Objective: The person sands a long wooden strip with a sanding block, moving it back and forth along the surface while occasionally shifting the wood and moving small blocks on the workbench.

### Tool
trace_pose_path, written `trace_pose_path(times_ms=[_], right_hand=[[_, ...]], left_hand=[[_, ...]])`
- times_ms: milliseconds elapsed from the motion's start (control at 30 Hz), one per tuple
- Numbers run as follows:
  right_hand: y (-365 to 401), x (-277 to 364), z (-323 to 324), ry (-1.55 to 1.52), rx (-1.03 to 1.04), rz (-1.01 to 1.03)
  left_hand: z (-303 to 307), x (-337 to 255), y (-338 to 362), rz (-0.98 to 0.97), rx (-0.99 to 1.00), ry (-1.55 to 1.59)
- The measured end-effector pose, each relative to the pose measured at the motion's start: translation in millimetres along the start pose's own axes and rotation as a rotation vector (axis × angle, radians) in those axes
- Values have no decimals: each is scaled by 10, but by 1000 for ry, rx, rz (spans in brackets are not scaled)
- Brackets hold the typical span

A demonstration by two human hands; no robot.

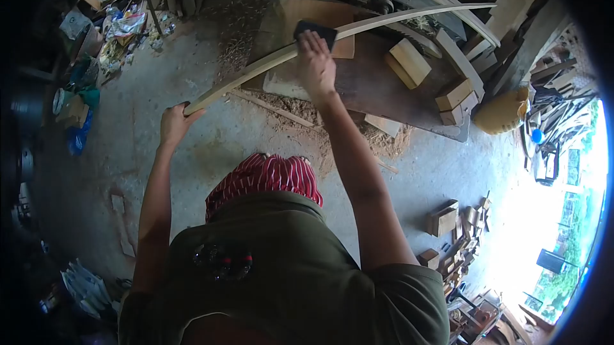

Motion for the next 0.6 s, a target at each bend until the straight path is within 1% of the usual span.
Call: trace_pose_path(times_ms=[33,100,133,167,200,233,300,367,433,467,500,533,567,600], right_hand=[[-12,6,45,-30,-73,-30],[-75,419,-192,177,10,-38],[44,781,-472,128,-64,149],[66,1177,-479,124,-64,146],[155,1723,-431,-46,-1,245],[240,2084,-363,-220,61,350],[255,2184,-264,-242,90,412],[237,1793,-260,-162,171,382],[204,942,-132,-233,26,161],[137,587,78,-199,78,76],[191,92,-107,-353,11,-144],[110,-178,-74,-177,-4,-46],[45,-288,-61,1,-24,46],[42,-105,57,85,87,46]], left_hand=[[14,-19,-4,3,2,19],[-26,44,-19,-3,12,-11],[-66,66,-40,-11,20,-37],[-99,86,-57,-11,22,-41],[-116,93,-60,-31,2,-54],[-109,115,-41,-46,-22,-68],[-101,93,-7,-21,-41,-111],[-31,43,35,25,-73,-149],[-24,-7,86,57,-50,-128],[-44,25,108,92,-69,-125],[-75,17,125,50,-130,-166],[-88,1,177,7,-184,-207],[-98,24,240,33,-189,-204],[-73,-34,279,-16,-246,-249]])
Point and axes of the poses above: each hand's wrist, its own y-axis away from the middle knuckle, its own z-axis out of the back of the hand, x = y × z, the point moved 8 cm from there along -y, towards the middle knuckle, and after that the axes turned 2 degrees about x, right-handed, at the moved point
